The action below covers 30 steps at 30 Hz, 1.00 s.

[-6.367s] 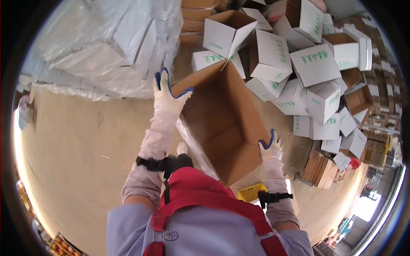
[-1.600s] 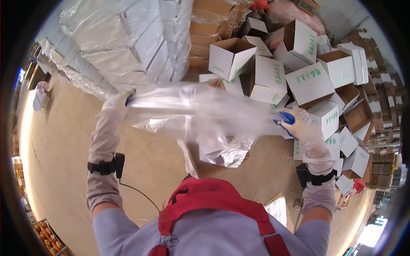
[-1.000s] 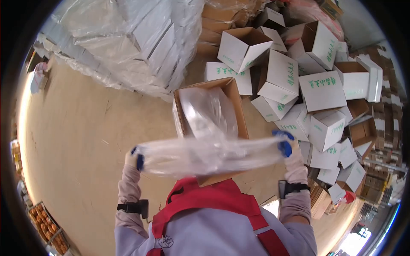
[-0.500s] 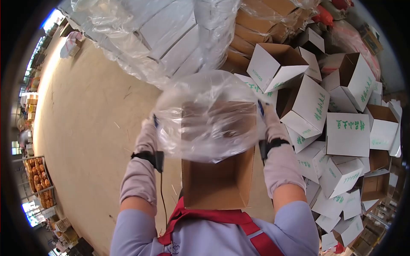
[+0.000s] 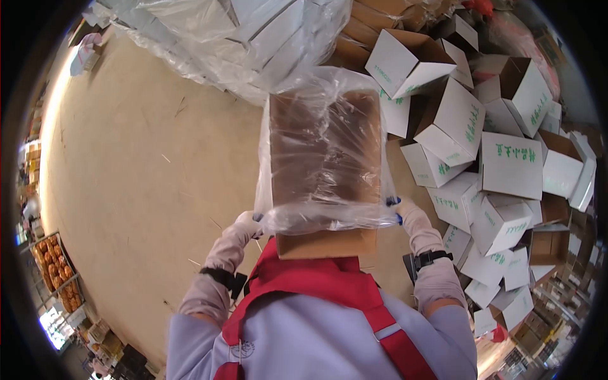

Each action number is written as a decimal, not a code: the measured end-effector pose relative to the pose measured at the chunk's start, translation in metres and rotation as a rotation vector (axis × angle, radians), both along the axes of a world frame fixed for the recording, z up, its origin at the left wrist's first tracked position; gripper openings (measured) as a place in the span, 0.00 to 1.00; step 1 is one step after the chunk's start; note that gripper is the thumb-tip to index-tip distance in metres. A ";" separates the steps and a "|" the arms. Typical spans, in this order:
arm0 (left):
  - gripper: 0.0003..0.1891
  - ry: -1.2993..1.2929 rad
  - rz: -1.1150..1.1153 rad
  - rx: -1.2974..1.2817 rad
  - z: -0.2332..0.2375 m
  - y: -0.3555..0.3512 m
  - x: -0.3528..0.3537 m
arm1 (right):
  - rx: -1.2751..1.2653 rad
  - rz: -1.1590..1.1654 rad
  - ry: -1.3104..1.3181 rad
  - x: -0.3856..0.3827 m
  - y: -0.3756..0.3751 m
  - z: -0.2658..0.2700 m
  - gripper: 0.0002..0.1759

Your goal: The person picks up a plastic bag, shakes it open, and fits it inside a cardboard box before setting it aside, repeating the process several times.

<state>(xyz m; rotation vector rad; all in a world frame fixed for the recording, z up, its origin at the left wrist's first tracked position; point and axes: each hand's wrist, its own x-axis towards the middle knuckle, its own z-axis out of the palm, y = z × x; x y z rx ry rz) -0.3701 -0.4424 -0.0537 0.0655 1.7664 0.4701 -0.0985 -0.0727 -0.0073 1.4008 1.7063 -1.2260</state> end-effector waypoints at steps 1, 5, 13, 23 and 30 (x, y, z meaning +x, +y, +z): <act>0.12 0.004 0.271 0.336 -0.001 -0.016 0.007 | -0.026 -0.027 -0.045 0.016 -0.013 -0.002 0.18; 0.11 -0.331 1.294 0.851 0.049 -0.022 0.032 | -0.427 -1.124 0.915 0.030 -0.072 0.025 0.16; 0.08 -0.731 0.831 0.772 -0.027 -0.055 0.040 | -0.466 -0.837 0.754 0.021 -0.089 -0.074 0.15; 0.20 0.676 0.165 -0.086 -0.179 -0.040 -0.009 | 0.046 -0.305 0.578 -0.010 0.150 -0.199 0.44; 0.22 0.614 0.693 -0.239 -0.105 -0.109 0.021 | 0.980 0.375 -0.026 -0.242 0.385 -0.067 0.45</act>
